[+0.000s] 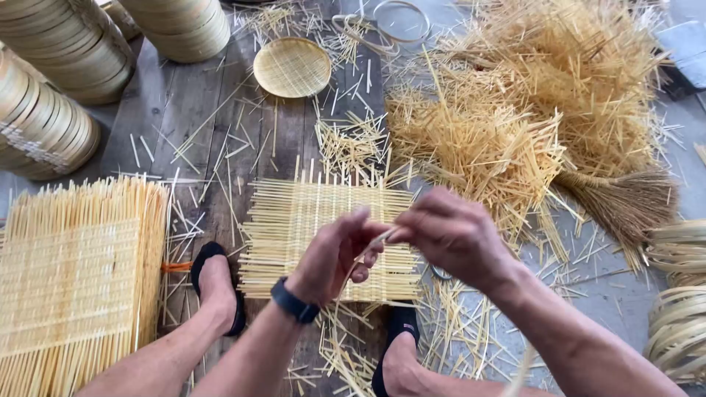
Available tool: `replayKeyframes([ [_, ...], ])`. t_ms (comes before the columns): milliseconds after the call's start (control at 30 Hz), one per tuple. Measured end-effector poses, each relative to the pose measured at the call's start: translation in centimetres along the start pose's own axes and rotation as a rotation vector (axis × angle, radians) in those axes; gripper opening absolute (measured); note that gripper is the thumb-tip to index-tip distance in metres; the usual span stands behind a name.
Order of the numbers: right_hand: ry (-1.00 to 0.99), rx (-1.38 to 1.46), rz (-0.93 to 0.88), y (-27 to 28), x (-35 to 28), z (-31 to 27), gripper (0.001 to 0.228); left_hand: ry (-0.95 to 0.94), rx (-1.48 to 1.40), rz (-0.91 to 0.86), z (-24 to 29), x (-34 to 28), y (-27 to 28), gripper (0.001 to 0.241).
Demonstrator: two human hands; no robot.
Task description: The person weaves bamboo strips into a flat mat, then uses a wooden mold and a bamboo hoop to shape and trim it into a circular steamer base with scissors.
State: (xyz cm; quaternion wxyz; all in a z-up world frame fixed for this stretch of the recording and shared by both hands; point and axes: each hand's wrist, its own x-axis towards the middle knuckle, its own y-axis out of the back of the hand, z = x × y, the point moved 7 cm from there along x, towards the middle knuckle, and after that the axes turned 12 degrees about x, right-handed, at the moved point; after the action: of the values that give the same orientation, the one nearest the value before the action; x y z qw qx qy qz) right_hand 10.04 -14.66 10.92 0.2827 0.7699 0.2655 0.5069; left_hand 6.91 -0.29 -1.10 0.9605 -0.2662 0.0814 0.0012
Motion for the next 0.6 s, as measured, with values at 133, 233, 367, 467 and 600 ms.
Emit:
replayKeyframes([
  [133, 0.156, 0.023, -0.178, -3.4, -0.4, -3.7, 0.012, 0.371, 0.163, -0.127, -2.1, -0.6, -1.2, 0.066],
  [233, 0.15, -0.029, -0.163, -4.2, -0.4, -5.0, 0.012, 0.336, 0.333, -0.129, -2.7, -0.9, -0.7, 0.074],
  [367, 0.078, -0.074, -0.094, -4.6, -0.1, -5.4, 0.017, 0.296, 0.311, -0.027, -4.2, -0.6, 0.4, 0.076],
  [467, 0.021, -0.065, -0.086, -5.1, -1.0, -4.6, 0.02, 0.28, 0.252, 0.019, -4.7, -0.5, 0.4, 0.072],
  [600, 0.018, 0.05, -0.088, -4.5, -0.9, -1.7, 0.016, 0.286, 0.229, 0.018, -4.9, 0.3, 0.6, 0.071],
])
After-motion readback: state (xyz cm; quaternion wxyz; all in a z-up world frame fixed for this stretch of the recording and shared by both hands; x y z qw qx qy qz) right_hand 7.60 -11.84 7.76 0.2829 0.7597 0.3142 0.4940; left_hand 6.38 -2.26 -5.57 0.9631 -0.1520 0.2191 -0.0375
